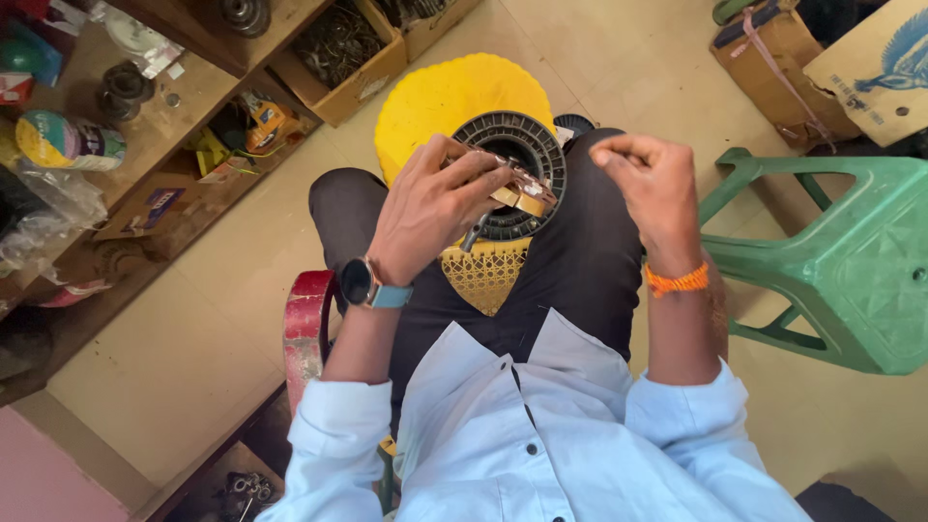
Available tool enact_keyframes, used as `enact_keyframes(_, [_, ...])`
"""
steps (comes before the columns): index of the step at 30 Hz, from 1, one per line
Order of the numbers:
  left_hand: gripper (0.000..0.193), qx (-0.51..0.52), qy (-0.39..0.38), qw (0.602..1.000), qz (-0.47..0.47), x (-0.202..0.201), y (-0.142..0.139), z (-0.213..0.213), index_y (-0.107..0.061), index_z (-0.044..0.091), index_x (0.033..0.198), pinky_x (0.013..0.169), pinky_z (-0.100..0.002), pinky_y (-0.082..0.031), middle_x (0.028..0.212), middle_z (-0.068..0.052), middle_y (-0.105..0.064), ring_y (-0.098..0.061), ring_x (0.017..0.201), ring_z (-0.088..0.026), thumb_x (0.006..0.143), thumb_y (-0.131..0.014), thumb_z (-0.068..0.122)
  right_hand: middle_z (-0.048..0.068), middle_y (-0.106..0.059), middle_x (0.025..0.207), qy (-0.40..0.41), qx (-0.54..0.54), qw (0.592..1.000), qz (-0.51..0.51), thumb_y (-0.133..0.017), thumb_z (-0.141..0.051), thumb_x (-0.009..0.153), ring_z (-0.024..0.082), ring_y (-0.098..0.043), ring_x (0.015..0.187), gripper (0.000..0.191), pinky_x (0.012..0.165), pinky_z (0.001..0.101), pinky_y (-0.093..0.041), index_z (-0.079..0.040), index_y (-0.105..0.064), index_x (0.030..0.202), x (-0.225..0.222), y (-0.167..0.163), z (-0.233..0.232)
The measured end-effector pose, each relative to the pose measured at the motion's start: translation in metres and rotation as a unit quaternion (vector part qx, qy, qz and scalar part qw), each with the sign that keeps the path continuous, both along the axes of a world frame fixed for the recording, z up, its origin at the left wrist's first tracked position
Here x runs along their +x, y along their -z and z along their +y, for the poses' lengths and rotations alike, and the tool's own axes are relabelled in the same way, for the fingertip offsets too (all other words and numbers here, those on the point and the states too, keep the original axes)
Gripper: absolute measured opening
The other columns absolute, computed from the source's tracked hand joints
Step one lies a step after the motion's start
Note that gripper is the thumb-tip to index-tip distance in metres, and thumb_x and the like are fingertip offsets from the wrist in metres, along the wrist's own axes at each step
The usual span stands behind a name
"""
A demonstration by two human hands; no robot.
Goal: The person sits on a chair with an electric motor armature resting on a stool in front of them. They hold the armature steady and use a small stick to scrape and clean between the copper commutator segments, rotating the armature to reach different slots.
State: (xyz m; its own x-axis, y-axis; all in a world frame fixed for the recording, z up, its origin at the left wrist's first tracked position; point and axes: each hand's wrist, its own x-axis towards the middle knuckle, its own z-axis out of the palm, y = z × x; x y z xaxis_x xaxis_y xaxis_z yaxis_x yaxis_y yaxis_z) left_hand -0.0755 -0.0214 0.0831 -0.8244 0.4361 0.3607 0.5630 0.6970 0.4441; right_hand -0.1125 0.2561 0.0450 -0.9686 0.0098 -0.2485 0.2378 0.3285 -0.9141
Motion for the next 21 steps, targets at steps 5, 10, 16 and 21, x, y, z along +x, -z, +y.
enact_keyframes(5, [0.038,-0.032,0.048,0.998,-0.027,-0.011,0.001,-0.004,-0.076,0.016,0.12,0.09,-0.035,-0.053,0.118,0.004,-0.067,-0.056,0.105,-0.023,0.083,-0.079,0.02,-0.012,-0.048,0.067,-0.014,-0.009,1.0,-0.006,-0.075,-0.009,0.094,-0.002,-0.035,0.059,0.01,0.052,0.0204,-0.024,0.001,-0.076,0.098,0.026,-0.042,0.0])
enact_keyframes(10, [0.031,-0.041,0.066,0.995,-0.063,-0.019,-0.003,-0.007,-0.078,0.017,0.115,0.079,-0.037,-0.054,0.111,0.003,-0.067,-0.056,0.1,-0.025,0.083,-0.076,0.017,-0.008,-0.055,0.062,-0.094,0.091,0.991,-0.038,-0.076,-0.012,0.092,-0.002,-0.039,0.058,0.011,0.049,0.0214,-0.029,-0.002,-0.078,0.096,0.057,-0.077,-0.024])
enact_keyframes(16, [0.034,-0.043,0.073,0.992,-0.096,-0.024,-0.006,-0.007,-0.076,0.012,0.115,0.077,-0.038,-0.055,0.112,0.005,-0.068,-0.056,0.099,-0.027,0.081,-0.076,0.017,-0.002,-0.058,0.063,-0.136,0.097,0.985,0.034,-0.076,-0.006,0.091,-0.002,-0.044,0.059,0.009,0.051,0.0215,-0.035,0.001,-0.075,0.096,0.072,-0.082,-0.062])
enact_keyframes(21, [0.037,-0.025,0.081,0.994,-0.062,-0.024,0.0,-0.009,-0.076,0.013,0.115,0.078,-0.038,-0.055,0.11,0.006,-0.067,-0.055,0.099,-0.026,0.078,-0.078,0.017,-0.004,-0.054,0.062,-0.125,0.104,0.983,0.083,-0.076,-0.005,0.093,-0.002,-0.041,0.057,0.007,0.05,0.0212,-0.033,0.001,-0.074,0.096,0.08,-0.079,-0.068])
